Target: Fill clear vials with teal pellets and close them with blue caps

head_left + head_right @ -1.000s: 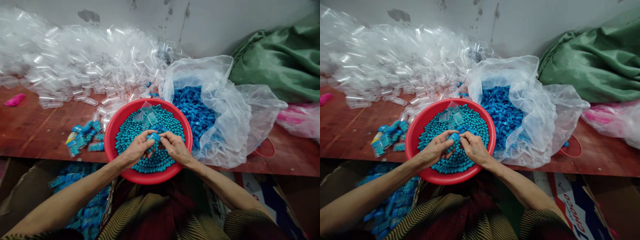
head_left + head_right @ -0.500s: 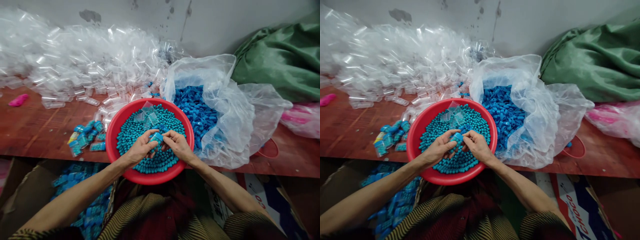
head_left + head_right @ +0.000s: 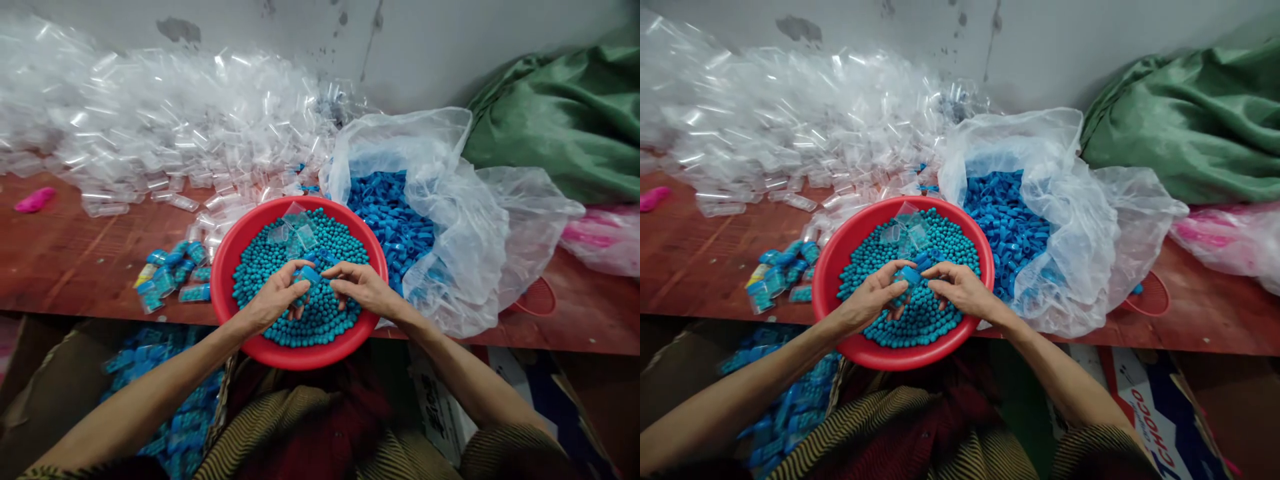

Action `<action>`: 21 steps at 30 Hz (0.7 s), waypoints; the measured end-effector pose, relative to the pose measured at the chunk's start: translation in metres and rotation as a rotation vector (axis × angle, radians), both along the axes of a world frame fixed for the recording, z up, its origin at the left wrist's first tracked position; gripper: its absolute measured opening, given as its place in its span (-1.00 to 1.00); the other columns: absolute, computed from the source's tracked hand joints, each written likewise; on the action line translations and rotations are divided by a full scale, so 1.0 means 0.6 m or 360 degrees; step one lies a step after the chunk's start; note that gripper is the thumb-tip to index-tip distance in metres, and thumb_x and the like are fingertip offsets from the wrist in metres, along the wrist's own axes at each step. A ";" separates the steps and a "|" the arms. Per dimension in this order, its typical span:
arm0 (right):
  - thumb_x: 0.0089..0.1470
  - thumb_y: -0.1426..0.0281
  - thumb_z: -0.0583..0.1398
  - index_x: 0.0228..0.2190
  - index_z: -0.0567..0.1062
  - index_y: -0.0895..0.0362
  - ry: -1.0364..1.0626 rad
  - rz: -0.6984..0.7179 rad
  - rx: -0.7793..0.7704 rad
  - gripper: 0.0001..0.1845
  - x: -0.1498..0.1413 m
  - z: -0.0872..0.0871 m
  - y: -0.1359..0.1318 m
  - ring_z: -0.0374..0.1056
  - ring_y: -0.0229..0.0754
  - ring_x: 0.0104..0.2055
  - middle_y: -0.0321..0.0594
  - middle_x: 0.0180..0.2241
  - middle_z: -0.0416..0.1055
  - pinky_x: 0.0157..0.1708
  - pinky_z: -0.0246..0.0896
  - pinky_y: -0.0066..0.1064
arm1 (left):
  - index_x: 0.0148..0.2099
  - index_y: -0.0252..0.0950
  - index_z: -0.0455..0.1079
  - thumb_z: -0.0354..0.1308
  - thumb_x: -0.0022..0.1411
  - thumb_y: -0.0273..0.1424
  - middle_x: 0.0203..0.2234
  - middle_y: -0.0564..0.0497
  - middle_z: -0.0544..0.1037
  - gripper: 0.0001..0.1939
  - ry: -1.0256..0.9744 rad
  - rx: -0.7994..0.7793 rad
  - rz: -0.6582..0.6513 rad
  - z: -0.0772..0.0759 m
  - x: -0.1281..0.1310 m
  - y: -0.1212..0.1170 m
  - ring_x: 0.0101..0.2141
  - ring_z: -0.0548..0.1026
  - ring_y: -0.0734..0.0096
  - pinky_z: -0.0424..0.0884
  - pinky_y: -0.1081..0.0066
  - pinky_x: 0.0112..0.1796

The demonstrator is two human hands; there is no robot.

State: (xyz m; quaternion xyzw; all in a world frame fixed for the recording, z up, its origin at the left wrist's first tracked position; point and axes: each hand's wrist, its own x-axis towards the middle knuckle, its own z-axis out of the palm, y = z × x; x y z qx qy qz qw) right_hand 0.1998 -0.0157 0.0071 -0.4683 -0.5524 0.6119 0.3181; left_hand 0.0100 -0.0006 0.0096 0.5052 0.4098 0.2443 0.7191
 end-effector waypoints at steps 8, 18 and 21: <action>-0.14 0.23 0.26 -0.10 0.33 0.15 -0.0051 -0.0384 0.0117 -0.47 -0.010 0.000 0.015 0.35 -0.24 -0.46 -0.24 -0.36 0.38 -0.49 0.37 -0.33 | 0.03 -0.25 0.10 0.00 0.19 -0.35 -0.58 0.21 0.25 -0.65 0.0133 0.0163 -0.0083 0.011 0.005 -0.010 -0.73 0.27 0.65 0.18 0.60 -0.71; -0.06 0.10 0.21 0.20 -0.06 0.25 -0.1176 0.0227 0.0955 -0.05 -0.060 0.002 -0.028 0.33 0.15 -0.06 0.19 -0.02 0.25 -0.25 0.35 -0.05 | 0.07 -0.31 0.17 0.14 0.09 -0.32 -0.59 0.18 0.23 -0.51 -0.0084 0.0110 0.0363 0.005 0.015 -0.030 -0.62 0.11 0.64 0.08 0.54 -0.57; -0.05 0.08 0.18 0.17 0.00 0.27 -0.1266 0.0068 0.1060 -0.11 -0.066 0.001 -0.031 0.38 0.09 -0.18 0.15 -0.10 0.29 -0.36 0.37 -0.13 | -0.01 -0.30 0.20 0.16 0.07 -0.32 -0.58 0.18 0.23 -0.57 -0.0151 0.0115 0.0332 0.005 0.019 -0.026 -0.58 0.12 0.62 0.09 0.54 -0.53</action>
